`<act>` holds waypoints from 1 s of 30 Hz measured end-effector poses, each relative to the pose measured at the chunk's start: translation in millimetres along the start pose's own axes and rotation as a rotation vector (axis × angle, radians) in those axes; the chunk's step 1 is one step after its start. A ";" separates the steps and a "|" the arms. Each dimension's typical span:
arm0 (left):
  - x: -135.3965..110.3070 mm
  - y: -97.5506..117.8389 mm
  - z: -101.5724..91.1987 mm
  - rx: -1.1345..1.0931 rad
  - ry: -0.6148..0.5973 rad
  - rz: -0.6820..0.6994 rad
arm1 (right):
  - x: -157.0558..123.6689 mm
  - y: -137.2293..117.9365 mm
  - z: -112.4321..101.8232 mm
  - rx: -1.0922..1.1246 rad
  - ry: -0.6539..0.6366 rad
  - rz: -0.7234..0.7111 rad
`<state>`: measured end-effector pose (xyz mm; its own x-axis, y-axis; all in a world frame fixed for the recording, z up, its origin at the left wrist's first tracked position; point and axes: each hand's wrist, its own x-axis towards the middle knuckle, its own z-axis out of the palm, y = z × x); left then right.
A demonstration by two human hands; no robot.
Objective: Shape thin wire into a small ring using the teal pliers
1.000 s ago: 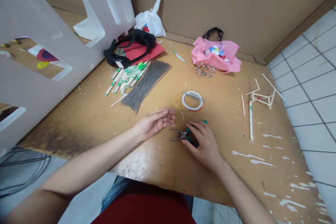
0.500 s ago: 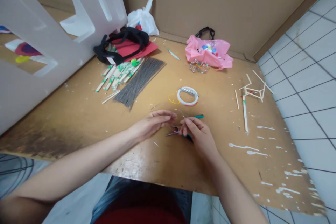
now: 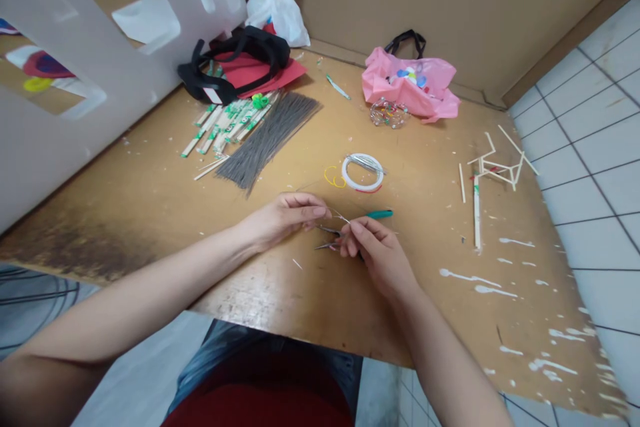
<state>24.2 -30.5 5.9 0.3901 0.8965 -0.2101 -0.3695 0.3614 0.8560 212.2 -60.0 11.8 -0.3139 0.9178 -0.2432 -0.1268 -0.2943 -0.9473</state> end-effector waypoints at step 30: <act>-3.6 -3.0 5.1 -0.071 -0.105 -0.137 | -1.1 -3.3 -6.8 -0.054 -0.017 0.053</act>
<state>28.2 -36.1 6.5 0.5255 0.8073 -0.2684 -0.3642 0.4986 0.7866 219.4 -58.2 13.7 -0.3344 0.8966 -0.2902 -0.0590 -0.3272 -0.9431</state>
